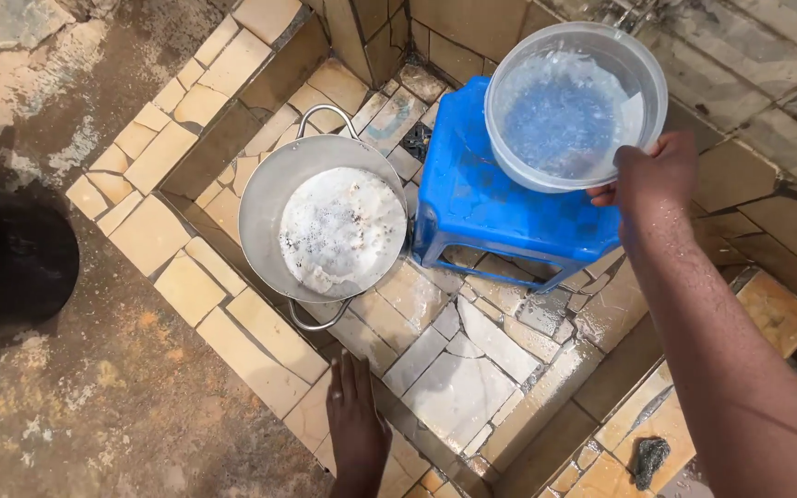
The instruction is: Washing a plastic stool and hands at an outdoor water tap.
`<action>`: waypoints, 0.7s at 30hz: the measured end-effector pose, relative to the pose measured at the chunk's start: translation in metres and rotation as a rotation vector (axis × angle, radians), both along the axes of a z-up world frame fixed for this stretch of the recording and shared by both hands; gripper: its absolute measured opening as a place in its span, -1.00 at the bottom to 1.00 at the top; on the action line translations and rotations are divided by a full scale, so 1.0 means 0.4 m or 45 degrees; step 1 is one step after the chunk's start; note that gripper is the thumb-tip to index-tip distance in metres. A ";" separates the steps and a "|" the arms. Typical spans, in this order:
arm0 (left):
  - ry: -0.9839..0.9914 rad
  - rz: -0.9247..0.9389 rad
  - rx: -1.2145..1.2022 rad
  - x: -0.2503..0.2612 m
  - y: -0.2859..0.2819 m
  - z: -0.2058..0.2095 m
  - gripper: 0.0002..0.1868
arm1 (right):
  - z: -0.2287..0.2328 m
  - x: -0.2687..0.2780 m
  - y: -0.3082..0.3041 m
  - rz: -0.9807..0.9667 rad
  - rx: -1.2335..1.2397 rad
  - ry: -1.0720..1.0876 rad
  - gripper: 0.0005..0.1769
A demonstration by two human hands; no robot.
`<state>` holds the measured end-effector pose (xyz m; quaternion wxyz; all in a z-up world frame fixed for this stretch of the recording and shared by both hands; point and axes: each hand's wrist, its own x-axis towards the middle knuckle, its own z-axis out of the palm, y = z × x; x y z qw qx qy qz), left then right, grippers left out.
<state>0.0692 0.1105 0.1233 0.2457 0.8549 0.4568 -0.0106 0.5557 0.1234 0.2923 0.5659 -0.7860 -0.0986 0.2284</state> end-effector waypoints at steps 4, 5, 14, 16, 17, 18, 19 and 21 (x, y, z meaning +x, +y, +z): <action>0.491 -0.205 0.579 0.085 0.306 -0.012 -0.17 | 0.076 -0.071 -0.051 0.128 0.201 0.013 -0.84; 0.494 -0.206 0.558 0.090 0.347 -0.052 -0.17 | 0.064 -0.074 -0.076 0.131 0.181 0.018 -0.84; 0.260 -0.420 0.204 0.175 0.467 0.081 -0.85 | 0.110 -0.204 -0.240 -0.147 0.148 -0.049 -0.80; 0.044 -0.218 0.207 0.194 0.545 0.219 -0.78 | 0.243 -0.302 -0.191 -0.240 -0.158 -0.093 -0.80; 0.040 -0.221 0.223 0.190 0.590 0.238 -0.78 | 0.251 -0.321 -0.203 -0.244 -0.142 -0.096 -0.80; -0.078 -0.153 0.214 0.186 0.635 0.259 -0.69 | 0.260 -0.340 -0.215 -0.222 -0.143 -0.059 -0.78; -0.200 -0.088 0.203 0.186 0.682 0.280 -0.60 | 0.270 -0.358 -0.225 -0.202 -0.145 -0.025 -0.77; -0.172 -0.003 0.199 0.186 0.761 0.308 -0.63 | 0.273 -0.382 -0.228 -0.212 -0.138 -0.006 -0.76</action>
